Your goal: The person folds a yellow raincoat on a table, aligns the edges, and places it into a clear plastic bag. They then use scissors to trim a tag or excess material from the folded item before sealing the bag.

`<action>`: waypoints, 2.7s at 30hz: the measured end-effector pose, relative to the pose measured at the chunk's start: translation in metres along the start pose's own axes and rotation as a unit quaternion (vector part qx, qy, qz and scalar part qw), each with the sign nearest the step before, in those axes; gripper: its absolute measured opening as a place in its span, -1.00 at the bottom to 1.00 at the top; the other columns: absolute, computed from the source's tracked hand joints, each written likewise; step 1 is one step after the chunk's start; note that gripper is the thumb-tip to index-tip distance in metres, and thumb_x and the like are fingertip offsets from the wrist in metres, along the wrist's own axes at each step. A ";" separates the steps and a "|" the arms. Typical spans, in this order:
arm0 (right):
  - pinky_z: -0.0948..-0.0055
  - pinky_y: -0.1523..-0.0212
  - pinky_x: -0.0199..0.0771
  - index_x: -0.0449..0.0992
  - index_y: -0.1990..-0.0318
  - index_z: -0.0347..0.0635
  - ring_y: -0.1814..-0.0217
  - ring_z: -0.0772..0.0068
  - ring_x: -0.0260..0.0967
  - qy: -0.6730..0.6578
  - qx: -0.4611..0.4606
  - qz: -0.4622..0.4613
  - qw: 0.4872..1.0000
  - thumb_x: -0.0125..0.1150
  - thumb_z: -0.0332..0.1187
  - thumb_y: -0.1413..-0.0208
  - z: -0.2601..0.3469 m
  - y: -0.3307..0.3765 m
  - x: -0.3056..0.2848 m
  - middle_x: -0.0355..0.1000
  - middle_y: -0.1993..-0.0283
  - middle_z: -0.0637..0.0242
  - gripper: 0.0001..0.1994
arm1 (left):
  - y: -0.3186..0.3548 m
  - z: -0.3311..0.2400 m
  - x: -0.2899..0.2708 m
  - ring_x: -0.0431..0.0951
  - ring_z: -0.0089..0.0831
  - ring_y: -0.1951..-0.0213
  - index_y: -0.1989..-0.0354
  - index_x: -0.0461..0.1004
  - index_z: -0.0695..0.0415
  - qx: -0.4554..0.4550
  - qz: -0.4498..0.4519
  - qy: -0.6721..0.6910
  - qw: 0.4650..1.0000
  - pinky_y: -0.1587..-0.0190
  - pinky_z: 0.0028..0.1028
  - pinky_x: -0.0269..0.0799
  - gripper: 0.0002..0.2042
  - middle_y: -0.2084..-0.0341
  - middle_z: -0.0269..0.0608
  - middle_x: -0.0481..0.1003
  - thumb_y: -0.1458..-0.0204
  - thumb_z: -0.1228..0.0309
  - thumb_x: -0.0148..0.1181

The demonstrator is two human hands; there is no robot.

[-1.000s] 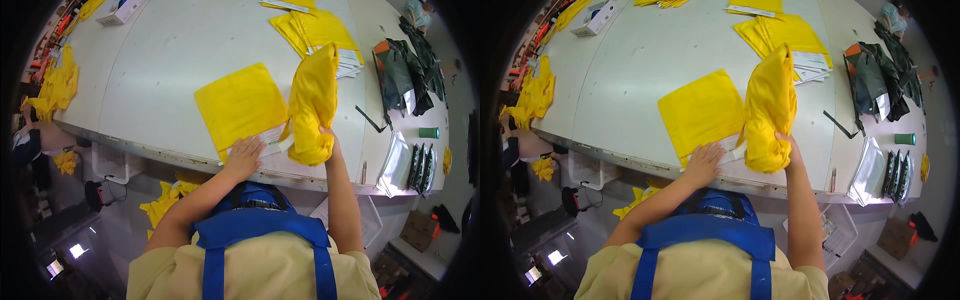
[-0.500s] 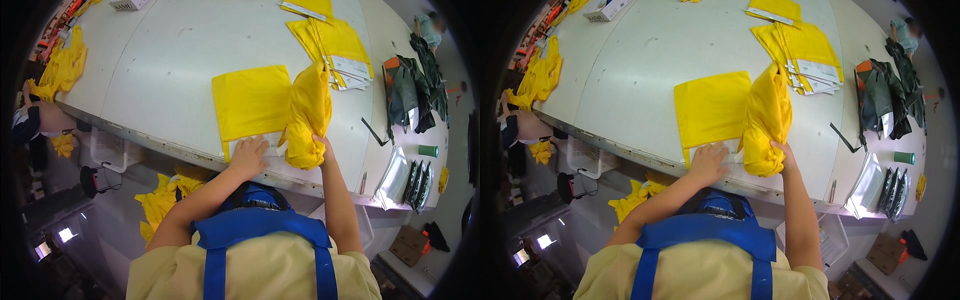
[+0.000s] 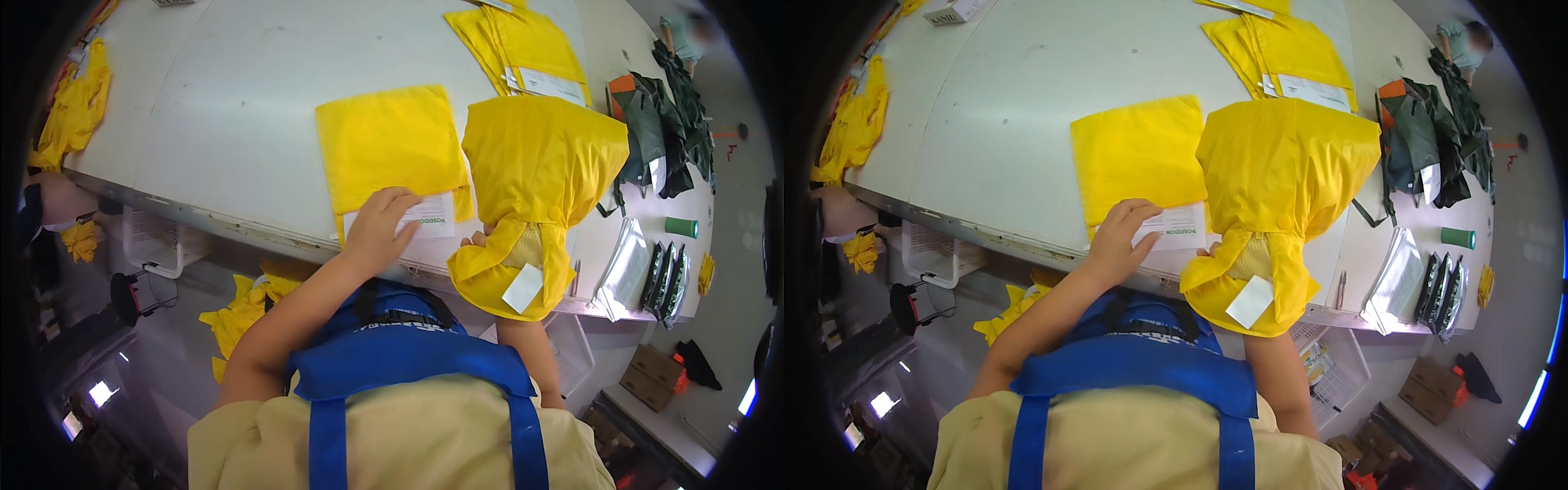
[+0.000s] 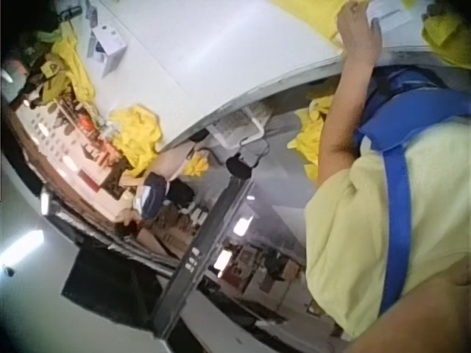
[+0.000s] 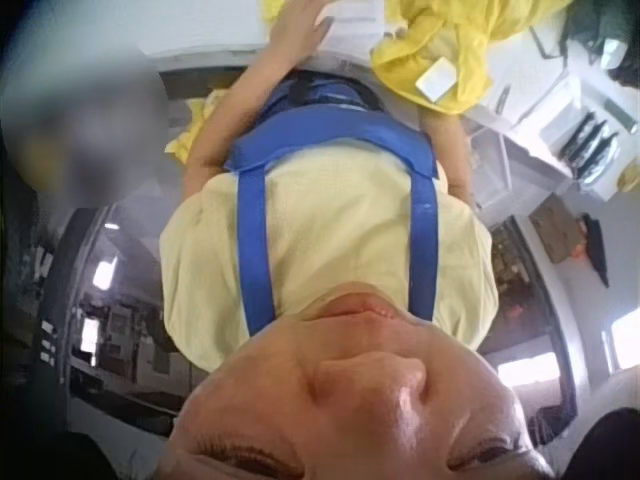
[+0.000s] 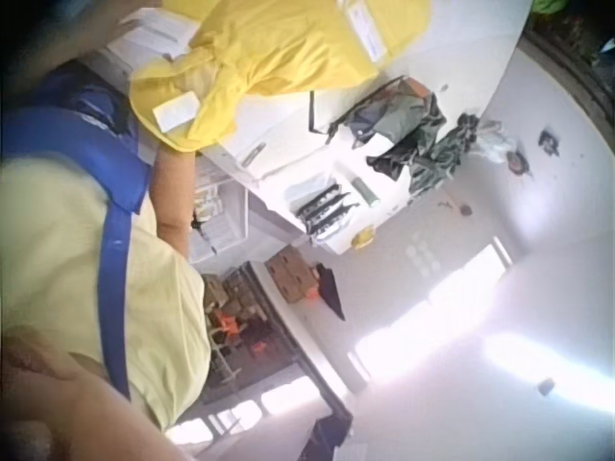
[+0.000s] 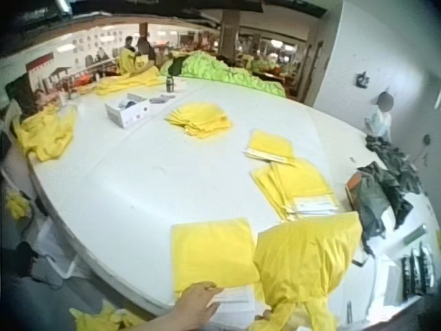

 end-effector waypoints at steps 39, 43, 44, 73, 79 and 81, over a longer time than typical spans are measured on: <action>0.40 0.40 0.36 0.40 0.11 -0.31 0.36 0.39 0.38 0.530 0.147 -0.455 0.701 0.01 -0.43 -0.16 -0.016 0.141 -0.355 0.39 0.45 0.23 -0.81 | -0.066 -0.057 0.068 0.37 -0.19 0.04 0.07 0.46 0.09 0.068 0.091 -0.169 0.979 -0.04 -0.26 0.22 -0.57 0.11 -0.15 0.41 0.19 0.32 0.34; 0.56 0.39 0.34 0.36 0.02 -0.28 0.34 0.62 0.33 0.304 0.023 -0.395 0.867 -0.02 -0.44 -0.22 0.025 0.051 -0.267 0.44 0.33 0.33 -0.79 | -0.081 -0.055 0.089 0.42 -0.22 0.18 0.27 0.51 0.07 0.071 0.118 -0.195 0.971 0.11 -0.26 0.28 -0.76 0.29 -0.23 0.48 0.15 0.36 0.30; 0.57 0.27 0.37 0.37 -0.01 -0.26 0.28 0.59 0.36 0.348 -0.009 -0.341 0.874 0.00 -0.43 -0.22 0.038 0.022 -0.234 0.46 0.27 0.30 -0.77 | -0.081 -0.052 0.094 0.43 -0.22 0.20 0.28 0.50 0.07 0.075 0.135 -0.199 0.968 0.13 -0.25 0.29 -0.78 0.32 -0.23 0.48 0.15 0.37 0.30; 0.56 0.29 0.46 0.54 0.28 -0.34 0.38 0.45 0.47 0.339 0.060 0.001 0.939 0.37 -0.46 0.14 0.035 -0.064 -0.057 0.51 0.39 0.20 -0.77 | -0.046 -0.097 0.049 0.45 -0.22 0.48 0.43 0.41 0.22 0.217 0.043 -0.058 0.973 0.46 -0.39 0.38 -0.74 0.39 -0.13 0.45 0.40 0.66 0.23; 0.57 0.25 0.47 0.53 0.28 -0.35 0.35 0.57 0.46 0.292 0.082 -0.030 0.953 0.35 -0.47 0.08 0.035 -0.061 -0.068 0.53 0.39 0.26 -0.80 | -0.045 -0.097 0.046 0.44 -0.22 0.50 0.44 0.42 0.24 0.223 0.032 -0.056 0.973 0.47 -0.39 0.38 -0.75 0.40 -0.12 0.44 0.40 0.65 0.23; 0.57 0.24 0.47 0.53 0.28 -0.36 0.35 0.57 0.46 0.287 0.086 -0.008 0.954 0.34 -0.48 0.08 0.034 -0.062 -0.062 0.53 0.39 0.26 -0.80 | -0.044 -0.098 0.046 0.44 -0.22 0.50 0.43 0.43 0.24 0.229 0.035 -0.058 0.971 0.47 -0.39 0.38 -0.75 0.40 -0.12 0.44 0.40 0.65 0.24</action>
Point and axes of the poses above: each hand's wrist, its own y-axis away from the middle knuckle, its own x-axis out of the palm, z = x × y, the point moved 10 cm from there along -y, towards the middle knuckle
